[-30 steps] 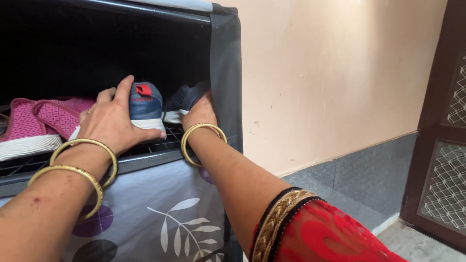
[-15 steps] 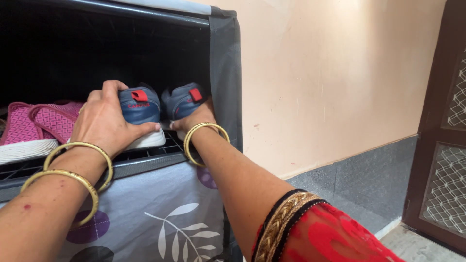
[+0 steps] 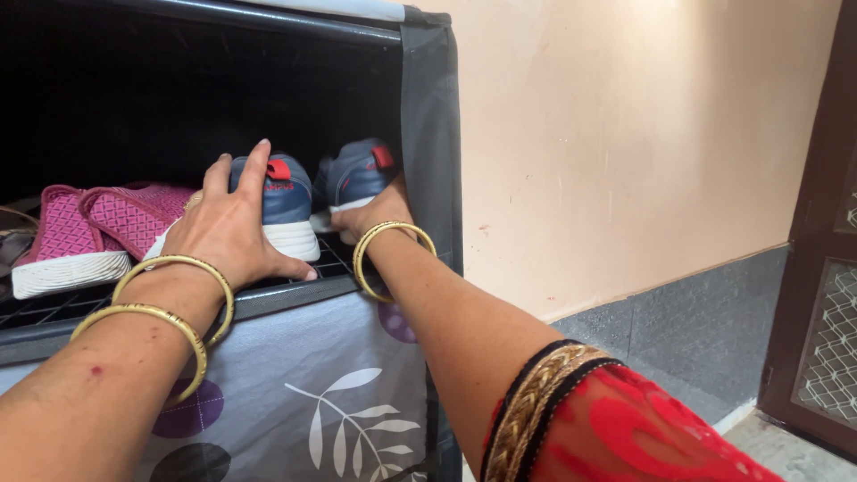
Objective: The person organizes footwear on the shelves of a fabric shoe rack by hand, moving sandals and flip-flops on a wire shelf before pulling up the fabric cover. They then rearrange sneakers and flats on the upper shelf before pulling the cover back down.
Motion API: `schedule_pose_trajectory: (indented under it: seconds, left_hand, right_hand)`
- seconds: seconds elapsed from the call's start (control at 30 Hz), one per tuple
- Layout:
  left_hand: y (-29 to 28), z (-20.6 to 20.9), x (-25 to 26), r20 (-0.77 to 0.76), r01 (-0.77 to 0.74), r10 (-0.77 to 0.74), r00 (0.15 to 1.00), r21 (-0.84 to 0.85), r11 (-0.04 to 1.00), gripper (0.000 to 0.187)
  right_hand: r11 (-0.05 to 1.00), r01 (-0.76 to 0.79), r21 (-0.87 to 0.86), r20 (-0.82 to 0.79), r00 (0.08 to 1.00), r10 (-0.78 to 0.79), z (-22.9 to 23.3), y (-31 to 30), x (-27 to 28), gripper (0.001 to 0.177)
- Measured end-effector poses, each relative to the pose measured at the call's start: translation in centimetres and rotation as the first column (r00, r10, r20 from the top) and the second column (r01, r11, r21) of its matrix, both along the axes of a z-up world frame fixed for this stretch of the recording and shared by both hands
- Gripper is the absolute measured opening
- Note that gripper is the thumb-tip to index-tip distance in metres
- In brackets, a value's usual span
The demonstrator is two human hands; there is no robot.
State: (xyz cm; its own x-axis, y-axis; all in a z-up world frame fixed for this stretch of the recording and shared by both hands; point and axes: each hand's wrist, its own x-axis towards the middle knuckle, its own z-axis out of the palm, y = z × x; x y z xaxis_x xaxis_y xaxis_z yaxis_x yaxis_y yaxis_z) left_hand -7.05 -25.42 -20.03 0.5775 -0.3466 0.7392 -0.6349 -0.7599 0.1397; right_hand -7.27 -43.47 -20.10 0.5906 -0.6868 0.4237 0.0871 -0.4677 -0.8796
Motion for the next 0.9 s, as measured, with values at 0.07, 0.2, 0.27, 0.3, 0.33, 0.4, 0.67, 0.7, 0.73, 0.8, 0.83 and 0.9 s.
schedule_pose_trajectory:
  seconds: [0.07, 0.2, 0.27, 0.3, 0.33, 0.4, 0.67, 0.7, 0.73, 0.8, 0.83, 0.9]
  left_hand:
    - [-0.1, -0.2, 0.1, 0.003, 0.004, -0.004, 1.000, -0.005, 1.000, 0.154]
    - [0.0, -0.3, -0.2, 0.004, 0.003, -0.003, 1.000, -0.032, 0.999, 0.146]
    - [0.4, -0.2, -0.7, 0.008, 0.004, -0.004, 1.000, -0.053, 0.999, 0.142]
    - [0.5, -0.2, -0.9, 0.006, 0.008, -0.007, 1.000, -0.072, 0.997, 0.138]
    - [0.5, -0.1, -1.0, 0.009, 0.008, -0.007, 1.000, -0.075, 0.997, 0.138]
    - [0.7, -0.2, -1.2, 0.017, 0.031, -0.029, 0.999, -0.126, 0.992, 0.135]
    - [0.9, -0.1, -1.6, 0.036, 0.063, -0.059, 0.998, -0.142, 0.988, 0.134]
    - [0.9, -0.2, -1.6, 0.046, 0.064, -0.058, 0.997, -0.135, 0.989, 0.134]
    - [0.9, -0.2, -1.6, 0.045, 0.063, -0.057, 0.997, -0.134, 0.989, 0.134]
    - [0.8, -0.3, -1.5, 0.058, 0.063, -0.057, 0.997, -0.125, 0.990, 0.133]
    - [0.9, -0.3, -1.4, 0.057, 0.061, -0.055, 0.997, -0.124, 0.990, 0.133]
    - [0.8, -0.3, -1.3, 0.071, 0.054, -0.046, 0.996, -0.117, 0.992, 0.134]
  right_hand:
    - [0.998, 0.046, -0.048, 0.050, 0.998, -0.043, -0.4, -1.3, 1.3, 0.118]
    - [0.985, 0.156, -0.075, 0.192, 0.971, -0.139, -0.6, -2.4, 2.7, 0.103]
    - [0.989, 0.130, -0.064, 0.270, 0.957, -0.108, -0.7, -2.1, 2.0, 0.096]
    - [0.993, 0.106, -0.054, 0.340, 0.937, -0.081, -0.8, -2.1, 1.7, 0.090]
    - [0.993, 0.105, -0.057, 0.343, 0.936, -0.080, -0.5, -2.2, 1.6, 0.090]
    - [0.996, 0.092, -0.017, 0.229, 0.970, -0.086, -0.3, -2.1, 1.3, 0.083]
    - [0.985, 0.168, -0.041, 0.071, 0.984, -0.165, -0.1, -3.0, 2.9, 0.092]
    - [0.987, 0.159, -0.037, 0.040, 0.987, -0.158, -0.2, -2.9, 2.9, 0.086]
    - [0.987, 0.158, -0.037, 0.039, 0.987, -0.157, -0.1, -3.4, 3.6, 0.086]
    - [0.986, 0.168, -0.018, -0.070, 0.983, -0.169, -0.2, -4.4, 5.2, 0.066]
    - [0.986, 0.166, -0.017, -0.071, 0.983, -0.167, -0.2, -4.2, 5.2, 0.066]
    - [0.980, 0.190, -0.054, -0.043, 0.980, -0.193, -0.2, -4.2, 5.0, 0.065]
